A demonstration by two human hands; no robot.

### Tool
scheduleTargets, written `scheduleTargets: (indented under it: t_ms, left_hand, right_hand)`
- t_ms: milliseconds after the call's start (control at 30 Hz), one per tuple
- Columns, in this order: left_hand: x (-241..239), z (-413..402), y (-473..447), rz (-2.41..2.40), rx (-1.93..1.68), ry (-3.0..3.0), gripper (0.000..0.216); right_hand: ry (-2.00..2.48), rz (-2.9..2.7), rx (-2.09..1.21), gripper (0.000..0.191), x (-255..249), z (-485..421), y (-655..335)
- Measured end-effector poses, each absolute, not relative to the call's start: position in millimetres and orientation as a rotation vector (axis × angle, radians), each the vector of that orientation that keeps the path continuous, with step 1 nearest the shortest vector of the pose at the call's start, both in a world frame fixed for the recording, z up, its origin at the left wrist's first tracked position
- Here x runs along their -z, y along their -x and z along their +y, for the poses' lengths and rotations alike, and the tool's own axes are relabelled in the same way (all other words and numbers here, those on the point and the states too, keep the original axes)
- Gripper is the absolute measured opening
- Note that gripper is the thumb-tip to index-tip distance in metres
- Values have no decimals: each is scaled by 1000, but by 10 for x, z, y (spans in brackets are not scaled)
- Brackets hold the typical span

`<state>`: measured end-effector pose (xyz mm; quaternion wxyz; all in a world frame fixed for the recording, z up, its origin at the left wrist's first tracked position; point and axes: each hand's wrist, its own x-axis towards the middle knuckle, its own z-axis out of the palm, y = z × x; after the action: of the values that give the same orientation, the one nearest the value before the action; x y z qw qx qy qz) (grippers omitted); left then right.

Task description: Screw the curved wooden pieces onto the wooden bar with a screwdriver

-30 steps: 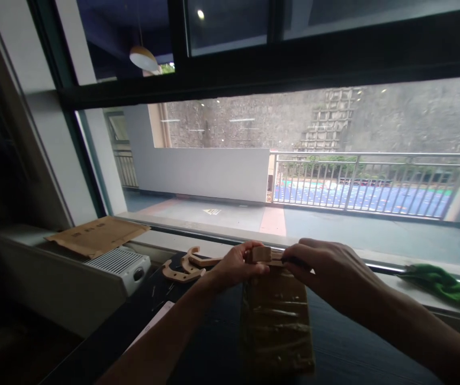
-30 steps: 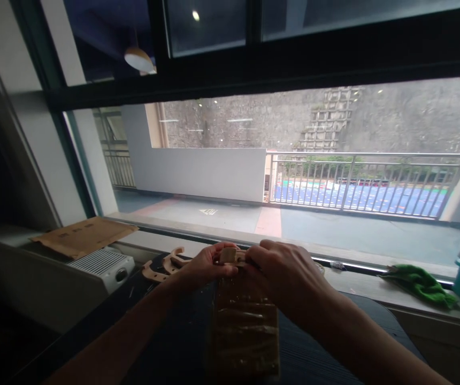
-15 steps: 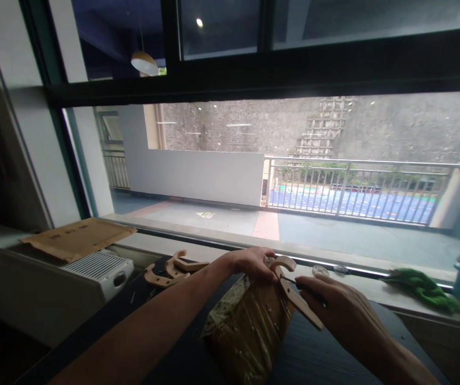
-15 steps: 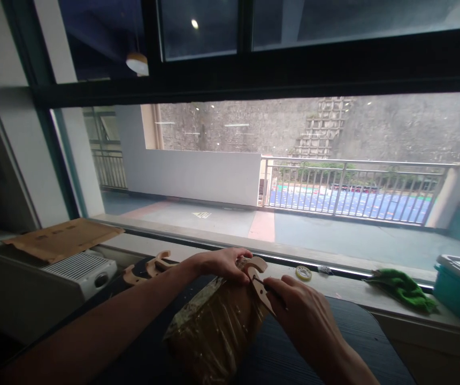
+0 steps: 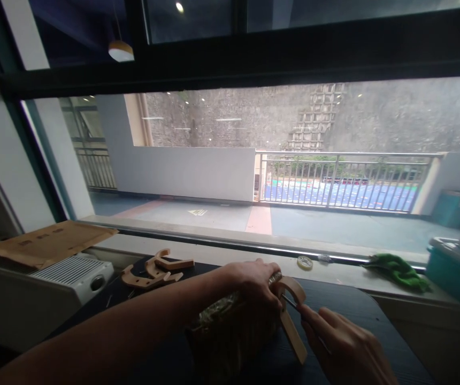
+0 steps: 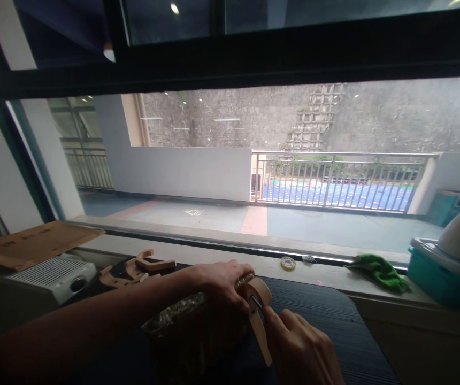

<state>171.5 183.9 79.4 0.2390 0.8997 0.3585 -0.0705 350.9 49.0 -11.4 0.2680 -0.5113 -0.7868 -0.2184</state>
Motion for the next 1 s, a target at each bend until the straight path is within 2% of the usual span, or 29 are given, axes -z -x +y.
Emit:
scheduleTargets:
  t_ms: [100, 167, 400, 500, 567, 733, 800, 900, 1000]
  left_hand:
    - [-767, 1780, -1730, 991, 92, -2516, 64]
    - [-740, 1789, -1719, 997, 61, -2530, 63]
    - [-729, 1810, -1683, 964, 51, -2524, 63]
    - [-740, 1825, -1675, 958, 53, -2512, 60]
    - [-740, 1857, -1663, 938, 61, -2495, 59]
    - [-722, 1942, -1627, 874, 49, -2480, 55]
    - [-717, 1952, -1618, 865, 43, -2485, 54]
    - [-714, 1949, -1614, 868, 43, -2481, 55]
    - [-704, 1942, -1618, 885, 47, -2482, 56]
  right_hand:
    - [1324, -2105, 645, 29, 98, 493, -3495]
    - [1324, -2101, 596, 28, 121, 504, -3503]
    - [1515, -1867, 35, 24, 173, 566, -3512]
    - [1574, -1798, -99, 24, 147, 587, -3499]
    - [1602, -1854, -35, 23, 111, 585, -3492]
    - [1433, -2177, 461, 26, -31, 552, -3483]
    - [1366, -2258, 551, 24, -69, 554, -3484]
    - [1330, -2264, 528, 23, -66, 580, -3487]
    - [1419, -2134, 324, 22, -26, 613, -3481]
